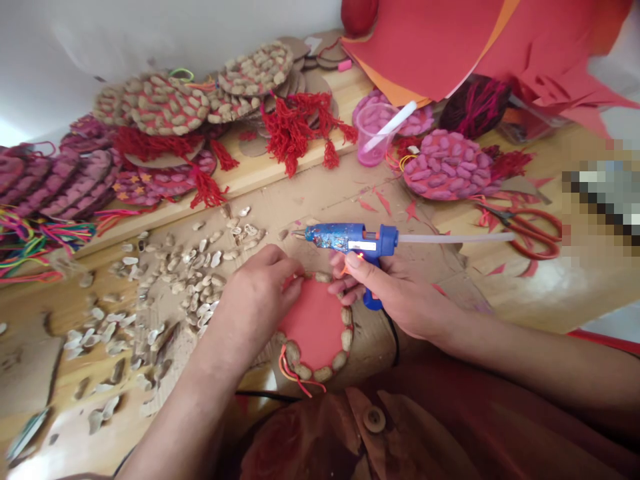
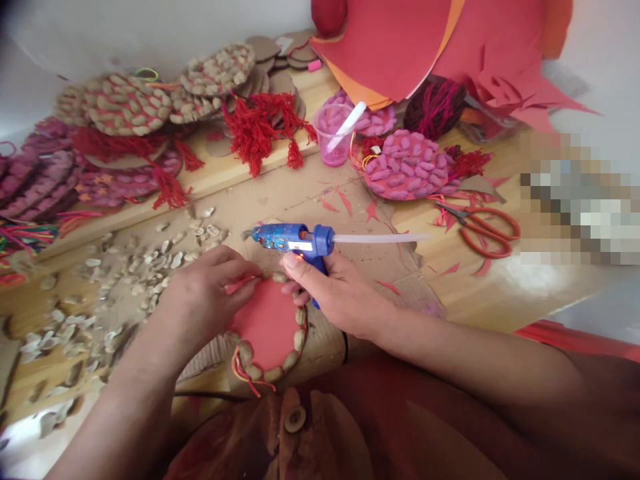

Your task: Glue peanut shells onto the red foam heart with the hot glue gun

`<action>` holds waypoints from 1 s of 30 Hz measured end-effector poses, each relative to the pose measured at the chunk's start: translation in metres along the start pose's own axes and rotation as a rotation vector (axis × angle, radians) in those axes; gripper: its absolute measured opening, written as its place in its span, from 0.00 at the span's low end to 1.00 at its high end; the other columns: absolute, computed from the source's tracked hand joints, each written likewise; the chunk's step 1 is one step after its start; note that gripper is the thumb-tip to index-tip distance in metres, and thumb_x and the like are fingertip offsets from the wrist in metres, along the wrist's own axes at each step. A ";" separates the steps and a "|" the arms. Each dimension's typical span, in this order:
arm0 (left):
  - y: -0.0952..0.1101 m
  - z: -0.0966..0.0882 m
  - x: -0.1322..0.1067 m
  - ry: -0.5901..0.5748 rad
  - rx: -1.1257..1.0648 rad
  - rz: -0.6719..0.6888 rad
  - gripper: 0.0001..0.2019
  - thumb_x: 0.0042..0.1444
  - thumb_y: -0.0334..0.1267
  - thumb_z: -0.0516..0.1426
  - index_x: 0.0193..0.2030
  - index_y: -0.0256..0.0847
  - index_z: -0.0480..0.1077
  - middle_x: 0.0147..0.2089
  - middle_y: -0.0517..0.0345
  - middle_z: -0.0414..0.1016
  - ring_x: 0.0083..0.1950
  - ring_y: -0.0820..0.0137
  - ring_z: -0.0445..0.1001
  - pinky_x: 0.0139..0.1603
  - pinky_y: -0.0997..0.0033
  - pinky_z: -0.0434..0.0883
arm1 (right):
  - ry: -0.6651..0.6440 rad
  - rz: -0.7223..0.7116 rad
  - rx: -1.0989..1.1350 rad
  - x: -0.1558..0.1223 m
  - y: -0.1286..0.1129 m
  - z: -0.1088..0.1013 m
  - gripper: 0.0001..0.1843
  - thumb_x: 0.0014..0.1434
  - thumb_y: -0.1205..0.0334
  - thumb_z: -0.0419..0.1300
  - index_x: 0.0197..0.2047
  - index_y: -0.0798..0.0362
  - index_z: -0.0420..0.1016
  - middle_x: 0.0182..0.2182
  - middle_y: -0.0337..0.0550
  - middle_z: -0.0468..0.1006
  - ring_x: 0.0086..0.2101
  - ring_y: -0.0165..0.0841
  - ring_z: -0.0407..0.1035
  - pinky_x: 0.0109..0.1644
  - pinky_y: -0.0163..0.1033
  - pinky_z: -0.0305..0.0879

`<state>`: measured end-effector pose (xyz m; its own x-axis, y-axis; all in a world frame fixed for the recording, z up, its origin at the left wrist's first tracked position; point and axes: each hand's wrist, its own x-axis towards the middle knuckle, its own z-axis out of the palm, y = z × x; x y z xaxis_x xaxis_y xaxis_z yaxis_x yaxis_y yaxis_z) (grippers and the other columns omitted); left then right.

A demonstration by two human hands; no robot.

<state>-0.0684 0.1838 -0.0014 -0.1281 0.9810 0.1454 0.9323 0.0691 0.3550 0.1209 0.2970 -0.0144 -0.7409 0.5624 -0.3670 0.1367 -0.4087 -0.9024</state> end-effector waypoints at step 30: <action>0.010 0.015 -0.018 0.222 -0.046 -0.121 0.08 0.65 0.33 0.57 0.43 0.42 0.80 0.48 0.54 0.77 0.48 0.66 0.78 0.49 0.67 0.75 | 0.002 0.011 0.060 0.001 -0.002 0.003 0.24 0.60 0.38 0.64 0.42 0.53 0.75 0.35 0.42 0.79 0.35 0.32 0.77 0.34 0.33 0.75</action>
<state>-0.0522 0.1690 -0.0142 -0.3140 0.9020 0.2965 0.8898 0.1707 0.4232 0.1174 0.2963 -0.0119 -0.7383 0.5592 -0.3772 0.1049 -0.4571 -0.8832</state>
